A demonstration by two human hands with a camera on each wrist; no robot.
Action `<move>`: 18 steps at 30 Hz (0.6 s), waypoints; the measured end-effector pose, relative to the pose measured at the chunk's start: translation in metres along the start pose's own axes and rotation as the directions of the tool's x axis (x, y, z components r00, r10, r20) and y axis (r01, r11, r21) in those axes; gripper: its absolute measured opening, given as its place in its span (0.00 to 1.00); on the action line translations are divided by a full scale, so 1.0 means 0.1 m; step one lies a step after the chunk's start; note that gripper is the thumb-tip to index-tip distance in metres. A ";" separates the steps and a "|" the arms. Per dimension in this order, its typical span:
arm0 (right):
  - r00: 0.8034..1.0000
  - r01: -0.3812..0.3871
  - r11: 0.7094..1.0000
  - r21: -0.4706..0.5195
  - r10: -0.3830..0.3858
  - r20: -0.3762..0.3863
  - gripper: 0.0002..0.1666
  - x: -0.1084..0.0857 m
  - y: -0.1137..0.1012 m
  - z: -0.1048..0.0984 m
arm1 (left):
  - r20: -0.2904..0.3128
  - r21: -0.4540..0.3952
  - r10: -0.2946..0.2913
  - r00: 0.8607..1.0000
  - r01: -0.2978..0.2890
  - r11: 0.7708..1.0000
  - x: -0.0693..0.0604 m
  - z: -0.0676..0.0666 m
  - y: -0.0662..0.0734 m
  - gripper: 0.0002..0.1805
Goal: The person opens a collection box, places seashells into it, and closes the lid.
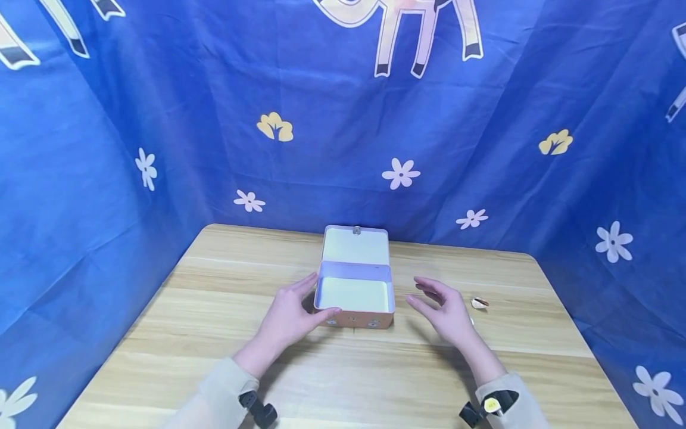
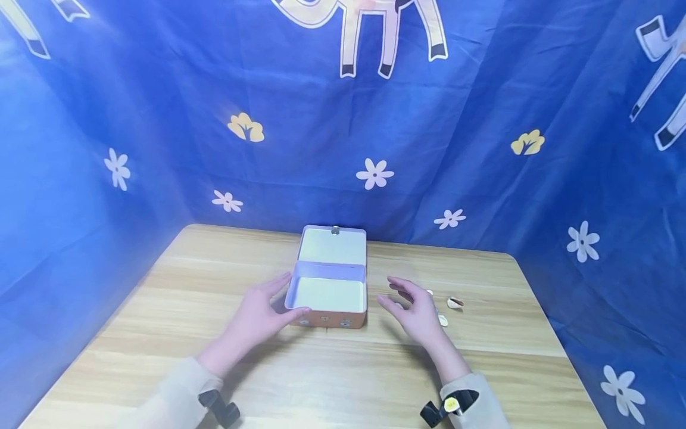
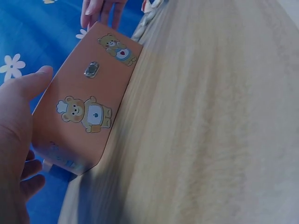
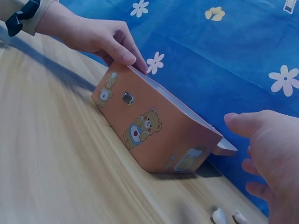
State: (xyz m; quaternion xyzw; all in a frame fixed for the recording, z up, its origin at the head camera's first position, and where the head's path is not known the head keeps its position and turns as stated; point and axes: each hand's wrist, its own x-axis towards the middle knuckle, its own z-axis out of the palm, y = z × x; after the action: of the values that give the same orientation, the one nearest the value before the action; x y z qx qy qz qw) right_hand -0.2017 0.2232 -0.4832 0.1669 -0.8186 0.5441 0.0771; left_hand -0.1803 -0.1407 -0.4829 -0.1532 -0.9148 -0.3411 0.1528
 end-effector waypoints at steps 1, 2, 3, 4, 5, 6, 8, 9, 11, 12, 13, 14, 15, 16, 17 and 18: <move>1.000 0.003 1.000 0.001 -0.003 -0.002 0.30 -0.01 0.00 -0.01 | -0.002 0.001 0.001 1.000 -0.001 1.000 0.00 0.01 0.00 0.54; 1.000 0.008 1.000 0.000 -0.008 -0.005 0.30 -0.02 0.01 -0.01 | -0.003 0.001 0.001 1.000 -0.001 1.000 -0.01 0.02 0.00 0.54; 1.000 0.012 1.000 0.000 -0.012 -0.008 0.29 -0.03 0.02 -0.02 | -0.006 -0.001 0.002 1.000 -0.002 1.000 -0.01 0.03 0.00 0.54; 1.000 0.017 1.000 0.003 -0.017 -0.011 0.29 -0.04 0.02 -0.03 | -0.009 -0.003 0.001 1.000 -0.001 1.000 -0.01 0.03 0.00 0.54; 1.000 0.019 1.000 0.005 -0.019 -0.013 0.29 -0.05 0.03 -0.04 | -0.010 -0.001 0.000 1.000 0.000 1.000 -0.01 0.04 0.00 0.54; 1.000 0.024 1.000 0.001 -0.024 -0.015 0.29 -0.05 0.04 -0.05 | -0.012 -0.001 0.001 1.000 -0.001 1.000 -0.01 0.05 0.00 0.54; 1.000 0.025 1.000 -0.005 -0.025 -0.015 0.29 -0.07 0.07 -0.07 | -0.017 0.001 0.001 1.000 -0.001 1.000 -0.01 0.05 0.00 0.54; 1.000 0.027 1.000 -0.007 -0.027 -0.014 0.29 -0.07 0.08 -0.08 | -0.020 0.004 0.002 1.000 -0.002 1.000 -0.01 0.05 0.00 0.54; 0.999 0.034 0.999 -0.015 -0.035 -0.013 0.29 -0.09 0.10 -0.11 | -0.021 0.010 0.005 1.000 -0.005 1.000 -0.01 0.05 -0.01 0.54; 0.999 0.038 0.999 -0.026 -0.038 -0.013 0.29 -0.09 0.12 -0.13 | -0.020 0.012 0.006 1.000 -0.006 1.000 -0.01 0.05 -0.01 0.54; 0.999 0.037 0.999 -0.032 -0.038 -0.011 0.29 -0.10 0.13 -0.15 | -0.016 0.016 0.005 1.000 -0.005 1.000 0.00 0.05 -0.01 0.55; 0.999 0.037 0.999 -0.040 -0.038 -0.010 0.30 -0.10 0.15 -0.16 | -0.013 0.019 0.003 1.000 -0.003 1.000 0.00 0.05 -0.01 0.55; 0.999 0.040 0.998 -0.049 -0.040 -0.009 0.30 -0.11 0.18 -0.18 | -0.008 0.022 0.000 1.000 0.000 1.000 0.00 0.05 -0.01 0.54; 0.999 0.041 0.997 -0.058 -0.041 -0.007 0.30 -0.11 0.20 -0.19 | -0.002 0.025 -0.004 1.000 0.004 1.000 0.01 0.04 0.00 0.55; 0.999 0.039 0.997 -0.063 -0.039 -0.003 0.31 -0.12 0.22 -0.20 | 0.004 0.029 -0.009 1.000 0.008 1.000 0.01 0.04 0.00 0.55; 0.999 0.038 0.996 -0.075 -0.038 0.000 0.31 -0.12 0.24 -0.21 | 0.010 0.031 -0.013 1.000 0.013 0.999 0.02 0.04 0.01 0.55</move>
State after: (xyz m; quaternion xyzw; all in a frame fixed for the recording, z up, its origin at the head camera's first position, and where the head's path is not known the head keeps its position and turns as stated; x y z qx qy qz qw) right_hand -0.2001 0.2538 -0.4997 0.1790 -0.8350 0.5118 0.0943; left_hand -0.1821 -0.1373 -0.4844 -0.1466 -0.9217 -0.3271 0.1484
